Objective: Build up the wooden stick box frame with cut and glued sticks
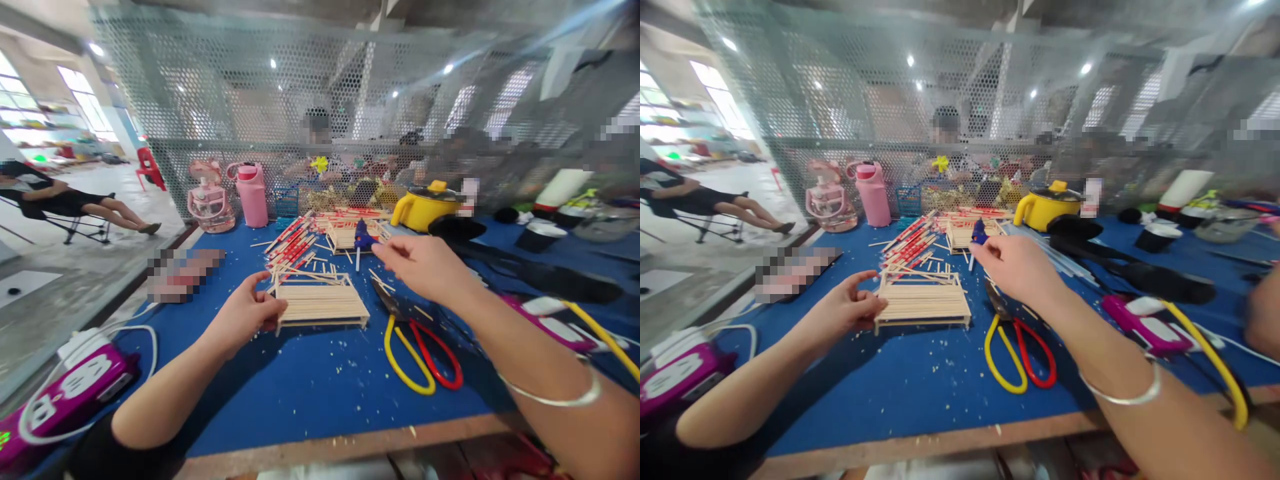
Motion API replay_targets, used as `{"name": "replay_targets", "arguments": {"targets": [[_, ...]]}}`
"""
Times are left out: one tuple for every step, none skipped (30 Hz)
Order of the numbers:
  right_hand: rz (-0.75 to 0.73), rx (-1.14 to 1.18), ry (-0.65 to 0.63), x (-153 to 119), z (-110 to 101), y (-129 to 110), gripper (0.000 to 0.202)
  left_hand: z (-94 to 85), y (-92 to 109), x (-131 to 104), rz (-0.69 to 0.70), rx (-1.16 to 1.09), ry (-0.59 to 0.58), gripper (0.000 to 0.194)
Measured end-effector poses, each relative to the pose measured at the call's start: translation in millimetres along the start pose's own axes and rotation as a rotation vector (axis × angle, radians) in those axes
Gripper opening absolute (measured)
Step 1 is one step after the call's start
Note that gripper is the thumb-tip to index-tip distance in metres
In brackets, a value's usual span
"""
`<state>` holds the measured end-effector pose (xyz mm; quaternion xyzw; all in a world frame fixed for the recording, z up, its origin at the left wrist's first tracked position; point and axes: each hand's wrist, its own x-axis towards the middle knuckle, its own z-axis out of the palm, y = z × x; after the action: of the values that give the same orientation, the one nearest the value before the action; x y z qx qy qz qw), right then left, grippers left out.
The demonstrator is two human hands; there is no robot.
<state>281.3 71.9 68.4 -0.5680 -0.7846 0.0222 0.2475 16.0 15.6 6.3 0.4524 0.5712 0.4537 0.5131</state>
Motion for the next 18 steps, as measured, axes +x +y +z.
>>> {"name": "replay_targets", "arguments": {"targets": [[-0.008, -0.093, -0.092, -10, -6, 0, 0.044, -0.5, 1, -1, -0.038, 0.031, -0.015, 0.083], [-0.012, -0.166, -0.195, -22, -9, 0, 0.04, -1.1, 3, -2, -0.069, 0.065, -0.03, 0.085], [-0.001, -0.225, -0.287, -35, -10, 2, 0.037, -1.6, 4, -3, -0.092, 0.1, -0.045, 0.087], [0.021, -0.276, -0.37, -49, -8, 5, 0.033, -2.0, 4, -5, -0.108, 0.135, -0.06, 0.088], [0.042, -0.32, -0.431, -61, -4, 10, 0.031, -2.1, 4, -6, -0.113, 0.166, -0.075, 0.089], [0.057, -0.344, -0.456, -72, 1, 16, 0.034, -2.0, 3, -7, -0.111, 0.195, -0.09, 0.09], [0.061, -0.348, -0.46, -81, 6, 22, 0.037, -1.6, 2, -8, -0.106, 0.221, -0.103, 0.092], [0.061, -0.339, -0.446, -86, 11, 28, 0.04, -1.3, 0, -8, -0.097, 0.237, -0.114, 0.094], [0.072, -0.313, -0.443, -90, 16, 34, 0.04, -1.0, -1, -8, -0.086, 0.241, -0.123, 0.096], [0.086, -0.279, -0.443, -91, 18, 38, 0.039, -1.1, -3, -7, -0.068, 0.236, -0.127, 0.098], [0.104, -0.243, -0.448, -91, 20, 41, 0.037, -1.7, -4, -5, -0.047, 0.221, -0.125, 0.098], [0.122, -0.209, -0.457, -91, 20, 43, 0.035, -2.9, -5, -3, -0.028, 0.202, -0.121, 0.098], [0.137, -0.185, -0.46, -91, 19, 44, 0.033, -4.7, -6, 0, -0.008, 0.188, -0.114, 0.098], [0.15, -0.173, -0.454, -91, 18, 45, 0.033, -7.0, -6, 3, 0.008, 0.181, -0.107, 0.097], [0.162, -0.168, -0.44, -93, 16, 46, 0.035, -9.8, -6, 6, 0.017, 0.182, -0.1, 0.096], [0.174, -0.164, -0.425, -96, 13, 48, 0.037, -12.8, -6, 9, 0.015, 0.187, -0.096, 0.096], [0.184, -0.154, -0.41, -100, 11, 51, 0.04, -15.9, -7, 12, 0.007, 0.191, -0.094, 0.095], [0.191, -0.14, -0.378, -104, 9, 54, 0.041, -18.7, -7, 15, -0.004, 0.194, -0.095, 0.094]]}}
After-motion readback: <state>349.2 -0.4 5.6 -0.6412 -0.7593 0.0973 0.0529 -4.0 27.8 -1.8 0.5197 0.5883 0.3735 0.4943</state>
